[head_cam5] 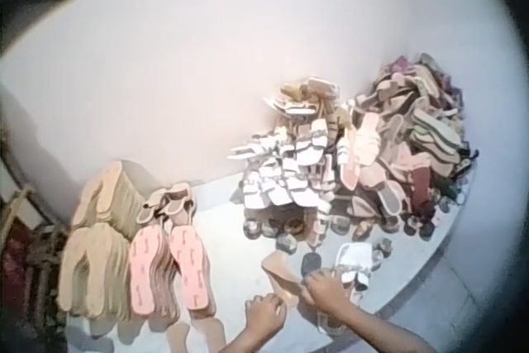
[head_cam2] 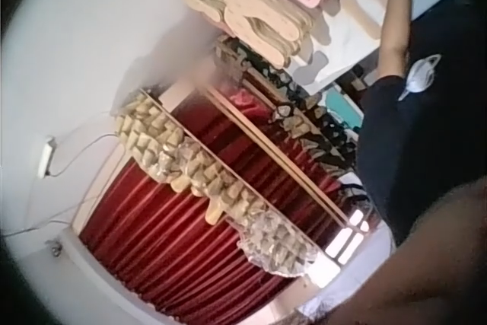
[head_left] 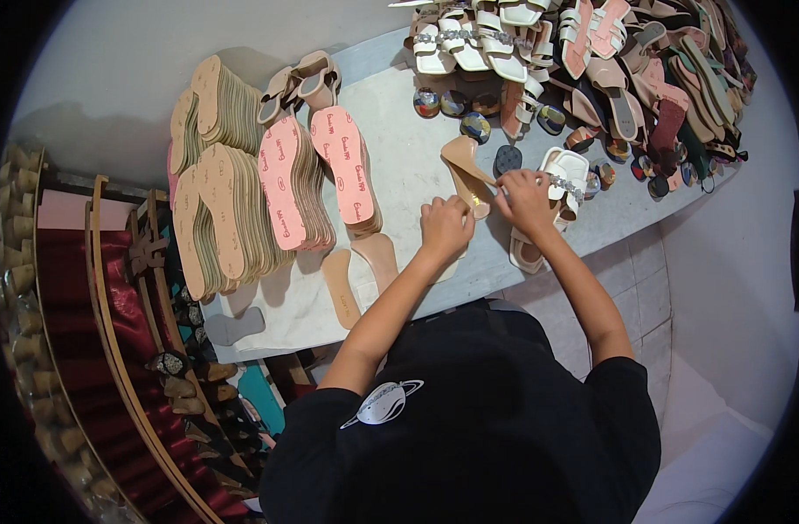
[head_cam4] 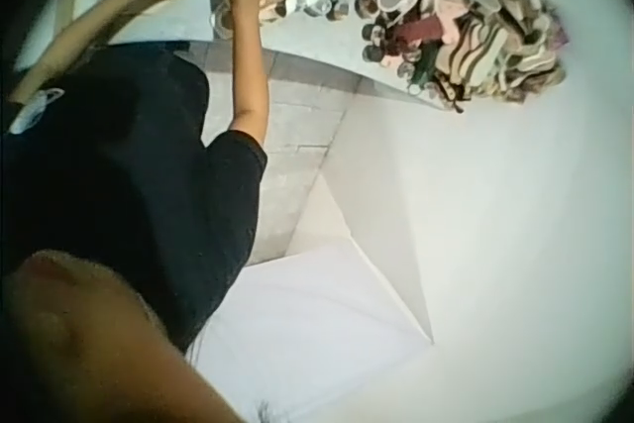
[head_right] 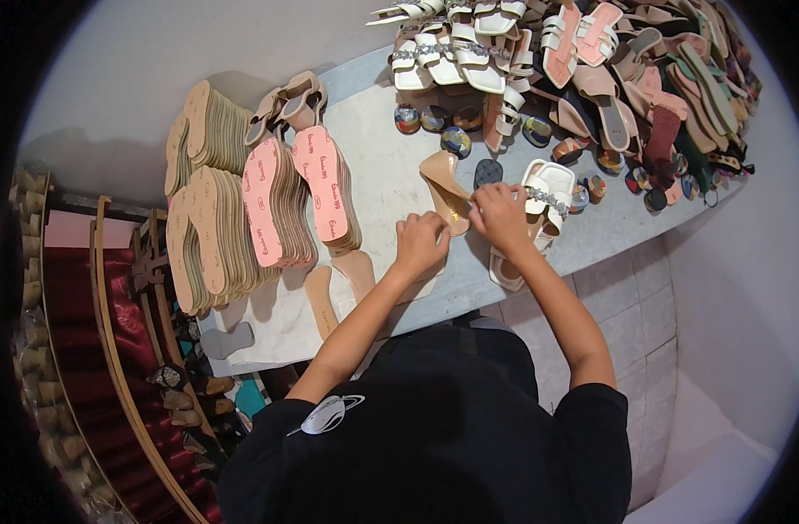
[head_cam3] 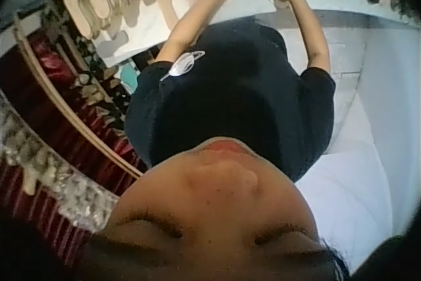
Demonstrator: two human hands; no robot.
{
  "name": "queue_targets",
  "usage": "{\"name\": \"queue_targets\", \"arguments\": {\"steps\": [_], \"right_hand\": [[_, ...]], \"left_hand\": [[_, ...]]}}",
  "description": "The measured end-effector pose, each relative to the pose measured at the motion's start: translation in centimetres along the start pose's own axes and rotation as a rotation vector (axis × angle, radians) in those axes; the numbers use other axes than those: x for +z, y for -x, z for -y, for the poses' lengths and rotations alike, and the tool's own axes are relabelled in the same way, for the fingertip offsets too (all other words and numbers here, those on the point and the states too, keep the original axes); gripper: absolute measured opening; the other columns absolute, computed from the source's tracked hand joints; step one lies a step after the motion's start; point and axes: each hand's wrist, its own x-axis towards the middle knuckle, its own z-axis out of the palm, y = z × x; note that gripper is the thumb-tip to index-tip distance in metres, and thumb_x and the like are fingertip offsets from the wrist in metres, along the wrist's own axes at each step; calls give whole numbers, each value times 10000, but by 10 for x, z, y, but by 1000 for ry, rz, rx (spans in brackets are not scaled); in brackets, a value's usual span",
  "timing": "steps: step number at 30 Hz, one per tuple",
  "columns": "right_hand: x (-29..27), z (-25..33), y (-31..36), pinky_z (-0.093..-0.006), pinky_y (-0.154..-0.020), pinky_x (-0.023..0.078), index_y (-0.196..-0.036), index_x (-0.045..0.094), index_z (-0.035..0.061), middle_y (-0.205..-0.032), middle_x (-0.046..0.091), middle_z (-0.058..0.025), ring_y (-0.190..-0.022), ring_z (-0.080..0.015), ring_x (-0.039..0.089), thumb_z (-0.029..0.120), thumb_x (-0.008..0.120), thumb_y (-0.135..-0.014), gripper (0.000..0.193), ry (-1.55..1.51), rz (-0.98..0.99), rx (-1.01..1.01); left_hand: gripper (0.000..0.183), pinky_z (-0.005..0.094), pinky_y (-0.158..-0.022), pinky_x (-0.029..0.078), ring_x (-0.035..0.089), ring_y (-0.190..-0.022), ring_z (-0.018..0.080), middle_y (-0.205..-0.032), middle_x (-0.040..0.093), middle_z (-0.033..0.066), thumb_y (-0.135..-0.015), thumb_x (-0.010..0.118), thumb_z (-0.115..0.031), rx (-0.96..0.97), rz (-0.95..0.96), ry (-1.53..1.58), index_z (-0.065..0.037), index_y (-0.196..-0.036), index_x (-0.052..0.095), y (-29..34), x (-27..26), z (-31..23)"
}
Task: The recorder is inspecting and handling a series of shoe insoles at a workbench in a shoe manufacturing facility.
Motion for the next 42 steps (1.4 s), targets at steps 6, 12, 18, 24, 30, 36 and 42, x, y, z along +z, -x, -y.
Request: {"name": "queue_targets", "arguments": {"steps": [6,12,18,24,30,36,42], "right_hand": [[13,16,8,-409,-801,322,-833,572,111,-843,570,-13,-882,-185,523,172,617,-702,152,-22,27,37],[18,28,8,-414,-808,317,-858,562,91,-900,570,-36,-902,-198,513,235,614,-700,220,-84,78,107],[35,39,-18,-425,-809,307,-884,559,89,-944,562,-27,-931,-198,499,248,625,-703,250,-36,-76,139],[49,30,-30,-429,-805,302,-804,599,118,-846,612,-9,-834,-182,546,223,641,-735,132,-9,35,63],[33,14,-43,-421,-802,304,-739,605,125,-707,612,3,-723,-174,561,242,636,-775,126,-62,-140,180],[25,15,-44,-407,-805,300,-751,597,121,-739,609,11,-749,-163,556,247,626,-788,135,-34,-129,197],[24,18,-44,-396,-805,295,-763,603,128,-744,609,15,-761,-157,559,233,624,-795,112,-52,-142,234]], "left_hand": [[306,408,-778,378,514,-931,267,-1056,572,69,-776,544,-169,-52,-255,63,-55,-1052,608,-38,1,16],[326,439,-805,391,510,-964,285,-1102,567,39,-785,531,-181,-191,-112,167,-96,-1090,604,-52,2,29],[302,461,-805,399,521,-951,318,-1141,565,44,-780,513,-169,-205,-78,149,-90,-1047,630,-54,-5,28],[337,429,-767,383,508,-918,266,-1161,548,19,-762,507,-118,-75,-105,-33,-109,-1082,614,-52,-4,40],[314,383,-711,377,503,-893,224,-1171,536,13,-720,541,-127,62,-231,-294,-66,-1013,637,-46,6,39],[356,388,-712,358,479,-900,229,-1217,510,5,-674,554,-133,-6,-180,-316,-78,-1016,632,-50,7,33],[359,392,-706,356,485,-876,231,-1209,521,2,-669,557,-146,-15,-202,-308,-89,-1015,634,-48,7,35]]}}
